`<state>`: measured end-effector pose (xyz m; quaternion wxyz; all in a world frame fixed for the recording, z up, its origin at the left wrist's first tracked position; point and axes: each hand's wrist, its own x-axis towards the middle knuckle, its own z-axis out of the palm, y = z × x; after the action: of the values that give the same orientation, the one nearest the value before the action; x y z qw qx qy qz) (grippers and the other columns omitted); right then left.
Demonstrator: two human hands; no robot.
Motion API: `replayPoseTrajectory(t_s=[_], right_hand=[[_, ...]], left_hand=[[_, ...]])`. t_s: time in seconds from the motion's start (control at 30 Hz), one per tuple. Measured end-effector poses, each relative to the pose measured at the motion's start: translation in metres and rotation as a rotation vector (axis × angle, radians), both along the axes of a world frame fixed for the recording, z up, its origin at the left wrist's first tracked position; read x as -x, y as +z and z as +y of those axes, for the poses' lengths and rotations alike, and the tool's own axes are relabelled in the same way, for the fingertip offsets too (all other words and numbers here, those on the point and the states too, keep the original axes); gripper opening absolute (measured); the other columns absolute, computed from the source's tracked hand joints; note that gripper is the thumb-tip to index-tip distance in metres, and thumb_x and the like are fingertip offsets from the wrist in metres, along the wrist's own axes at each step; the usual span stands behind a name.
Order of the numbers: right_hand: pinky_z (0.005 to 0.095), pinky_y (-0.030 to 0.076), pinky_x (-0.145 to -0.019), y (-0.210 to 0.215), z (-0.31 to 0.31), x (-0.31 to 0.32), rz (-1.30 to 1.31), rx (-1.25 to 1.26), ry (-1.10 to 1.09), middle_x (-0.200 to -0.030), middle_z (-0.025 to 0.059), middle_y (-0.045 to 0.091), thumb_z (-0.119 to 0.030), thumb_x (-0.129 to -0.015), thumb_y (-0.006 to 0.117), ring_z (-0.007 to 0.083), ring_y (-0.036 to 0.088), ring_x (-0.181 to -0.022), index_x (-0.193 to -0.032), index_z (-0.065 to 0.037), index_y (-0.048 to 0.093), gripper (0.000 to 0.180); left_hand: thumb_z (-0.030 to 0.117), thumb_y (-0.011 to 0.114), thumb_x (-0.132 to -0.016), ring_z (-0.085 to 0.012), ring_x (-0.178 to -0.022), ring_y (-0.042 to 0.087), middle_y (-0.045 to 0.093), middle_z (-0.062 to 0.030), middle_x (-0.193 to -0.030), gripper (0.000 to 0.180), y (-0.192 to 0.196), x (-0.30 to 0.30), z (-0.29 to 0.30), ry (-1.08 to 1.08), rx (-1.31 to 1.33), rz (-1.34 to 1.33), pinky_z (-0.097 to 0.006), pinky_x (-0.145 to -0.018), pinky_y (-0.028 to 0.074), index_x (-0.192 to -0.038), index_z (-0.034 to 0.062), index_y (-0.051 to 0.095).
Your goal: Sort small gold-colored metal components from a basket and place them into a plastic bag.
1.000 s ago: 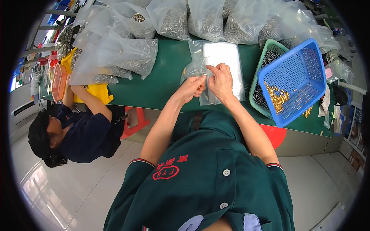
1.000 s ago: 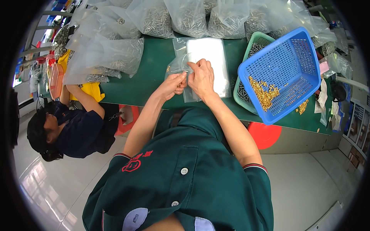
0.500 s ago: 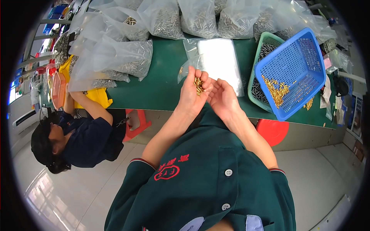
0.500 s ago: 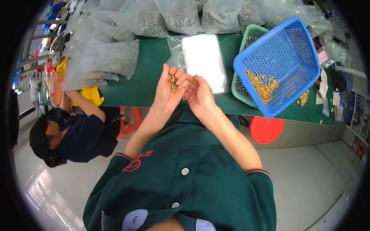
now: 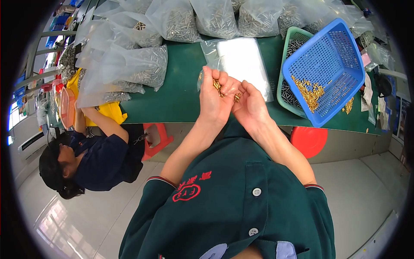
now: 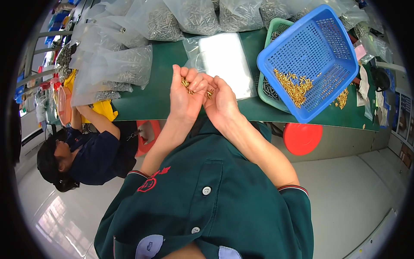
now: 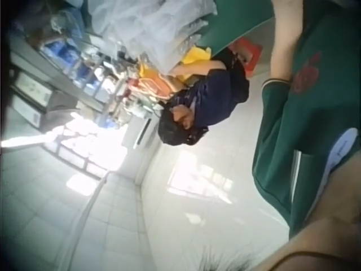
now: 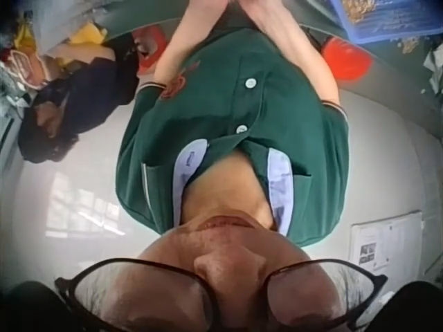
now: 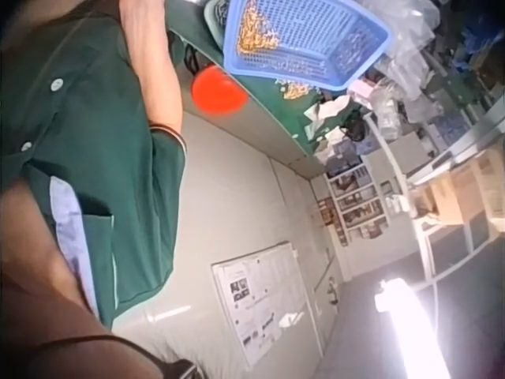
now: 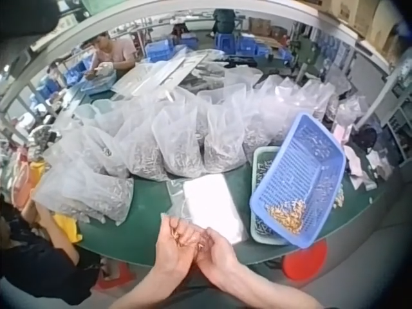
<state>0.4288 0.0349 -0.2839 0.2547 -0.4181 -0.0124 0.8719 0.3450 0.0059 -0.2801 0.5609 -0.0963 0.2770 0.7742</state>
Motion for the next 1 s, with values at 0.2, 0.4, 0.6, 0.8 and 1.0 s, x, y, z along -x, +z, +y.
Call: replayPoseTrajectory(t_s=[0.2, 0.4, 0.6, 0.8, 1.0], right_hand=[[0.0342, 0.038, -0.090, 0.003, 0.005, -0.014, 0.272, 0.043, 0.030, -0.107, 0.0152, 0.052, -0.023, -0.093, 0.026, 0.0218, 0.049, -0.095, -0.116, 0.006, 0.041, 0.040], [0.0354, 0.035, -0.097, 0.008, 0.009, -0.018, 0.439, 0.034, 0.021, -0.123, 0.0199, 0.044, -0.016, -0.088, 0.033, 0.0248, 0.046, -0.109, -0.121, 0.008, 0.037, 0.041], [0.0361, 0.036, -0.097, 0.013, 0.011, -0.018, 0.454, -0.006, 0.033, -0.121, 0.0222, 0.044, -0.008, -0.083, 0.034, 0.0266, 0.047, -0.108, -0.119, 0.008, 0.037, 0.040], [0.0336, 0.048, -0.075, -0.027, 0.025, -0.011, -0.135, 0.057, -0.089, -0.089, 0.0131, 0.052, -0.009, -0.084, 0.034, 0.0223, 0.055, -0.082, -0.104, 0.006, 0.047, 0.028], [0.0343, 0.047, -0.073, -0.058, 0.065, 0.022, -0.307, -0.136, 0.035, -0.085, 0.0128, 0.053, -0.013, -0.085, 0.034, 0.0223, 0.055, -0.078, -0.098, 0.005, 0.050, 0.027]], left_hand=[[0.028, 0.036, -0.094, -0.0078, -0.049, 0.030, 0.035, 0.0001, -0.061, 0.033, 0.010, 0.018, -0.004, -0.011, -0.128, -0.260, -0.022, -0.047, 0.026, -0.067, 0.0086, 0.040], [0.026, 0.036, -0.094, -0.0076, -0.048, 0.029, 0.035, 0.0001, -0.061, 0.034, 0.023, 0.024, -0.008, -0.043, -0.188, -0.268, -0.022, -0.047, 0.025, -0.066, 0.0081, 0.040], [0.031, 0.036, -0.094, -0.0082, -0.048, 0.028, 0.033, 0.0011, -0.059, 0.036, 0.026, 0.029, -0.011, -0.042, -0.199, -0.305, -0.022, -0.046, 0.025, -0.065, 0.0100, 0.036], [0.030, 0.035, -0.094, -0.0083, -0.048, 0.028, 0.033, 0.0009, -0.059, 0.036, 0.020, 0.036, -0.020, 0.002, -0.152, -0.299, -0.022, -0.047, 0.025, -0.065, 0.0097, 0.037], [0.029, 0.036, -0.094, -0.0087, -0.048, 0.028, 0.032, 0.0007, -0.059, 0.035, 0.018, 0.039, -0.025, 0.021, -0.140, -0.291, -0.022, -0.047, 0.025, -0.066, 0.0095, 0.037]])
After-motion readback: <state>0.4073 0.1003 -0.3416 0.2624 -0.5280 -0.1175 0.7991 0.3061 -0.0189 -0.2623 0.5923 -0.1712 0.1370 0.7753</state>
